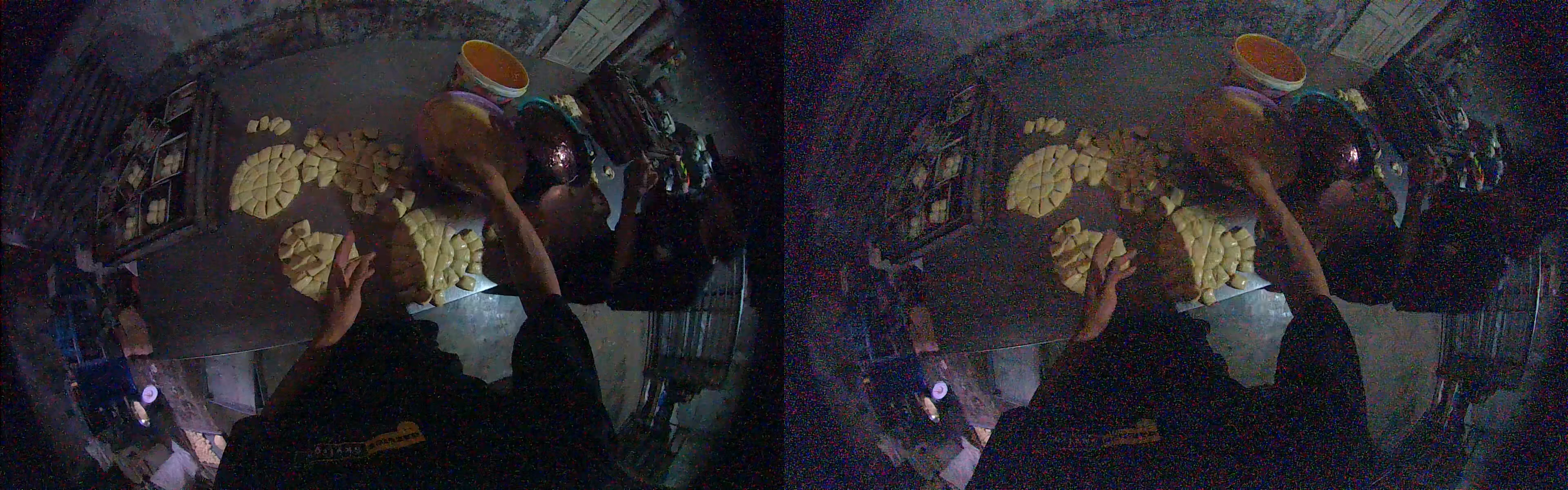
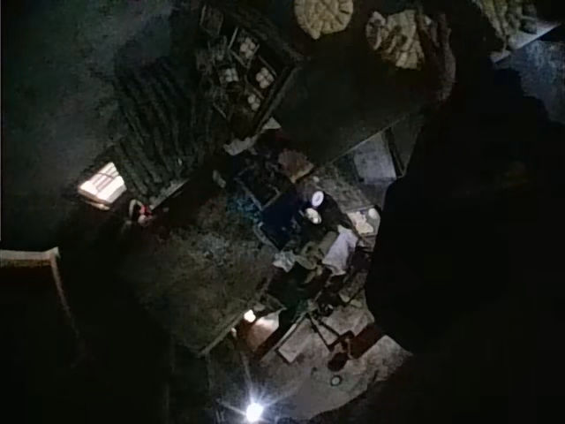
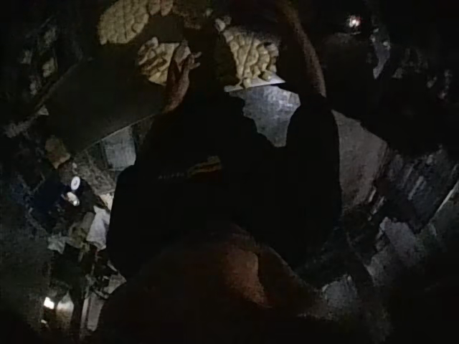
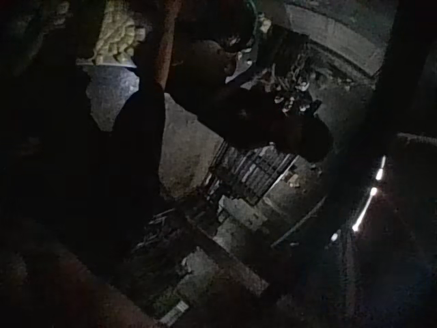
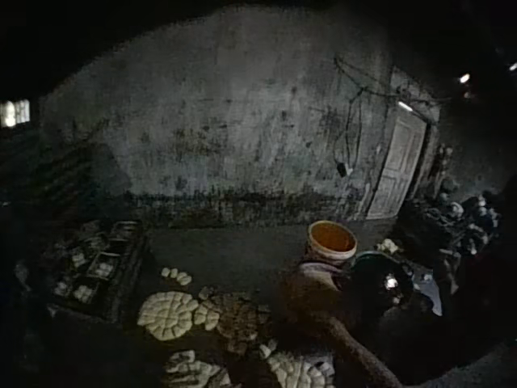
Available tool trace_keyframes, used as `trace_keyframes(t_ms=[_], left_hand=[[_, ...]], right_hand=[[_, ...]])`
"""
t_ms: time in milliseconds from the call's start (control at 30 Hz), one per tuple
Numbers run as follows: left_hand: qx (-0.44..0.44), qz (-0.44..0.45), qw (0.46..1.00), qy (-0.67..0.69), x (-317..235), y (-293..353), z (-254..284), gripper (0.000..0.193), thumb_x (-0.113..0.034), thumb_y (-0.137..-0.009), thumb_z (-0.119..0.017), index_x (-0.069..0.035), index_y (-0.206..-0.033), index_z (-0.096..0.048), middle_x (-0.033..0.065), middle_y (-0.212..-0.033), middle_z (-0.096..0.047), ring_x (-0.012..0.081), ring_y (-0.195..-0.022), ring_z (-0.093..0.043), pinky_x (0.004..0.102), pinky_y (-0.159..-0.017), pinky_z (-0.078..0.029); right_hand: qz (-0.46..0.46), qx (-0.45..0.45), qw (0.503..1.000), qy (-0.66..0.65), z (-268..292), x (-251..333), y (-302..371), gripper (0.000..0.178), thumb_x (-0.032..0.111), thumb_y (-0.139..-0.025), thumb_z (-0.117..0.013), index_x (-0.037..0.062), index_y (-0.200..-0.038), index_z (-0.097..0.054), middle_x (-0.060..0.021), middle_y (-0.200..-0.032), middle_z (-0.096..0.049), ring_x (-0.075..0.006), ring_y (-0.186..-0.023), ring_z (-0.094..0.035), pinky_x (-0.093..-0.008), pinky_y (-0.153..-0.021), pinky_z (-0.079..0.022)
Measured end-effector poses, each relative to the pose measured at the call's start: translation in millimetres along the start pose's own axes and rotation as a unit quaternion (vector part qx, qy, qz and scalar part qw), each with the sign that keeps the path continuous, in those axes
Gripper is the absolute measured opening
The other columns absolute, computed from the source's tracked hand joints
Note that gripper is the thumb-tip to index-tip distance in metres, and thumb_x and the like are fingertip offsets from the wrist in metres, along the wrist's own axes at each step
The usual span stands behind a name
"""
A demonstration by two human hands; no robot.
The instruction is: The person shapes small pieces of dough by hand on a metal table, dips them into a bowl of liquid, and then places the coated dough into baking pans.
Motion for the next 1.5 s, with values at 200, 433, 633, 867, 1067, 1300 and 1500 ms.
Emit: trace_keyframes(t_ms=[200, 433, 633, 867, 1067, 1300, 1500], left_hand=[[0.087, 0.054, 0.994, 0.021, -30.0, 4.5, 19.5, 0.05, -0.028, -0.103, -0.05, -0.003, -0.144, -0.037, 0.014, -0.144, -0.047, 0.0289, -0.125, -0.055, 0.0399, -0.099, -0.05], [-0.063, 0.058, 0.96, 0.265, -6.9, 22.1, 64.7, 0.037, -0.028, -0.102, -0.054, -0.003, -0.129, -0.05, 0.0083, -0.124, -0.056, 0.0208, -0.113, -0.056, 0.038, -0.099, -0.046], [-0.149, 0.091, 0.979, 0.107, -67.8, 36.6, 97.4, 0.027, -0.016, -0.099, -0.059, -0.003, -0.123, -0.058, 0.0091, -0.117, -0.062, 0.0175, -0.109, -0.059, 0.0309, -0.094, -0.047], [-0.115, -0.036, 0.986, -0.112, -38.4, 38.8, 138.0, 0.033, -0.013, -0.099, -0.056, -0.005, -0.131, -0.053, 0.0103, -0.13, -0.058, 0.0218, -0.117, -0.058, 0.034, -0.101, -0.046], [0.002, 0.054, 0.998, 0.031, -22.4, 47.7, 173.1, 0.03, -0.01, -0.095, -0.061, -0.004, -0.125, -0.057, 0.0066, -0.111, -0.065, 0.0173, -0.105, -0.062, 0.0329, -0.091, -0.051], [0.068, 0.026, 0.994, -0.087, -115.1, 43.2, 124.9, 0.022, -0.008, -0.089, -0.071, -0.005, -0.109, -0.065, 0.0036, -0.104, -0.068, 0.0126, -0.094, -0.064, 0.0294, -0.081, -0.054], [0.011, -0.058, 0.97, -0.237, -97.5, 41.9, 102.2, 0.02, -0.014, -0.091, -0.071, -0.001, -0.105, -0.064, 0.003, -0.099, -0.068, 0.0097, -0.084, -0.064, 0.0247, -0.073, -0.053]], right_hand=[[-0.003, 0.049, 0.994, -0.093, -72.2, 11.9, 27.4, 0.044, 0.034, -0.102, -0.047, 0.0051, -0.135, -0.054, -0.0106, -0.132, -0.057, -0.0235, -0.122, -0.051, -0.0343, -0.106, -0.039], [0.015, 0.201, 0.948, 0.245, -230.1, 6.9, 138.2, 0.046, 0.039, -0.103, -0.049, -0.0018, -0.121, -0.061, -0.0089, -0.108, -0.067, -0.0198, -0.101, -0.062, -0.0338, -0.091, -0.047], [0.336, 0.102, 0.84, 0.413, -303.0, 3.1, 157.6, 0.029, 0.008, -0.093, -0.059, -0.0006, -0.121, -0.061, -0.0192, -0.116, -0.063, -0.0343, -0.112, -0.058, -0.0405, -0.097, -0.047], [0.234, 0.16, 0.869, 0.407, -336.7, 13.2, 177.4, 0.054, -0.001, -0.087, -0.06, 0.008, -0.14, -0.048, -0.0209, -0.135, -0.054, -0.0385, -0.115, -0.059, -0.0444, -0.094, -0.051], [0.316, 0.159, 0.865, 0.355, -322.8, 24.1, 219.8, 0.031, -0.001, -0.085, -0.068, 0.0093, -0.114, -0.066, -0.0133, -0.116, -0.066, -0.03, -0.102, -0.068, -0.0379, -0.085, -0.057], [0.155, 0.132, 0.96, 0.19, -297.2, 25.4, 219.5, 0.015, 0.0, -0.091, -0.065, -0.0027, -0.106, -0.062, -0.0094, -0.087, -0.068, -0.0145, -0.072, -0.067, -0.0282, -0.064, -0.055], [0.256, 0.111, 0.903, 0.326, -269.5, 21.1, 204.9, 0.027, 0.001, -0.088, -0.069, 0.0036, -0.115, -0.068, -0.0111, -0.106, -0.063, -0.0173, -0.086, -0.064, -0.0292, -0.071, -0.053]])
Point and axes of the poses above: each hand's wrist, its own y-axis away from the middle knuckle, its own z-axis out of the back of the hand, x = y × z, the point moved 1 cm from there along -y, towards the middle knuckle
